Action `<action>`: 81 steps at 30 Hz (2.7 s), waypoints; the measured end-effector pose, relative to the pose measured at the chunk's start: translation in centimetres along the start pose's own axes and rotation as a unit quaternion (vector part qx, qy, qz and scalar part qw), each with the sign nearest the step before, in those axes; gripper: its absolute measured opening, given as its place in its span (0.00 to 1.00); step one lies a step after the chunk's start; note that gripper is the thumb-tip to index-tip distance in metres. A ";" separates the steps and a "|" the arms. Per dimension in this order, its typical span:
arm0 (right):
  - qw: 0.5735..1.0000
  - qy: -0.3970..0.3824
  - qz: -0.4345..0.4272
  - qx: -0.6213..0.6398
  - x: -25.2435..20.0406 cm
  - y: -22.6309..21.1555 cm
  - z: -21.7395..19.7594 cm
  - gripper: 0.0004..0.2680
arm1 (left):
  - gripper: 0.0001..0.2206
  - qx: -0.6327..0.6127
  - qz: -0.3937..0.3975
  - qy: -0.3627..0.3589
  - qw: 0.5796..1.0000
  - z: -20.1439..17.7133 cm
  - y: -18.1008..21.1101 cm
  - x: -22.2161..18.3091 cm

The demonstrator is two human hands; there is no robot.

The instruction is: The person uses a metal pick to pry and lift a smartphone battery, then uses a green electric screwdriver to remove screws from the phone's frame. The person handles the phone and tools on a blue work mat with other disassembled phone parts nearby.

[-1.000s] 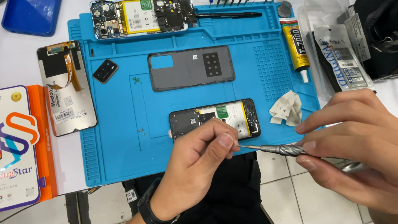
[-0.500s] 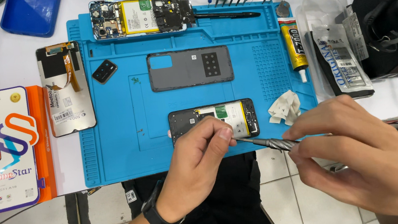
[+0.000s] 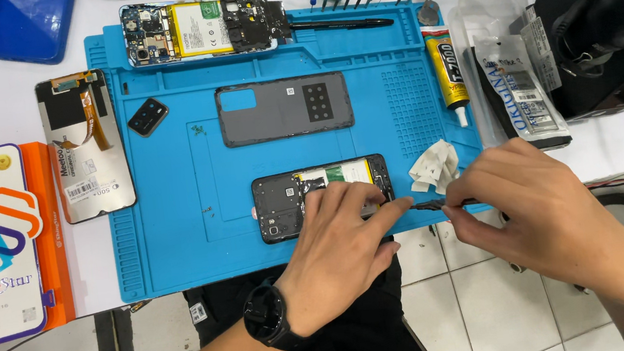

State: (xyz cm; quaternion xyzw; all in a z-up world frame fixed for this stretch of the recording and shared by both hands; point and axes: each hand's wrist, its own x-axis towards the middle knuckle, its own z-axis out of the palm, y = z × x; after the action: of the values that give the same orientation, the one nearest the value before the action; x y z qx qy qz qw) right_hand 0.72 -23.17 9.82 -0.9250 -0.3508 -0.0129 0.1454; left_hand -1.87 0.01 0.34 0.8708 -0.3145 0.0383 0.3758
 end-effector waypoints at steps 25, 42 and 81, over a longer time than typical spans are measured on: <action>0.909 -0.266 0.174 -0.268 1.6 0.1 -0.6 0.09 | 0.14 0.100 -0.075 0.140 0.982 -6.4 -3.2 -5.9; 0.870 -0.274 0.207 -0.353 2.3 0.4 -0.1 0.13 | 0.04 0.426 0.030 0.042 0.903 -9.9 -7.9 -8.1; 0.990 0.090 -0.096 0.056 1.9 -7.1 -3.5 0.03 | 0.15 -0.464 -0.185 0.104 0.860 -3.7 1.1 -2.2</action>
State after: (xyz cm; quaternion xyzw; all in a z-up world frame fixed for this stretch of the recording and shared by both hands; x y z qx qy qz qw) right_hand -2.21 -17.92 15.26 -0.8724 -0.4237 -0.0905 0.2261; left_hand -3.63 3.09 2.98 0.6291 -0.0883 -0.0917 0.7668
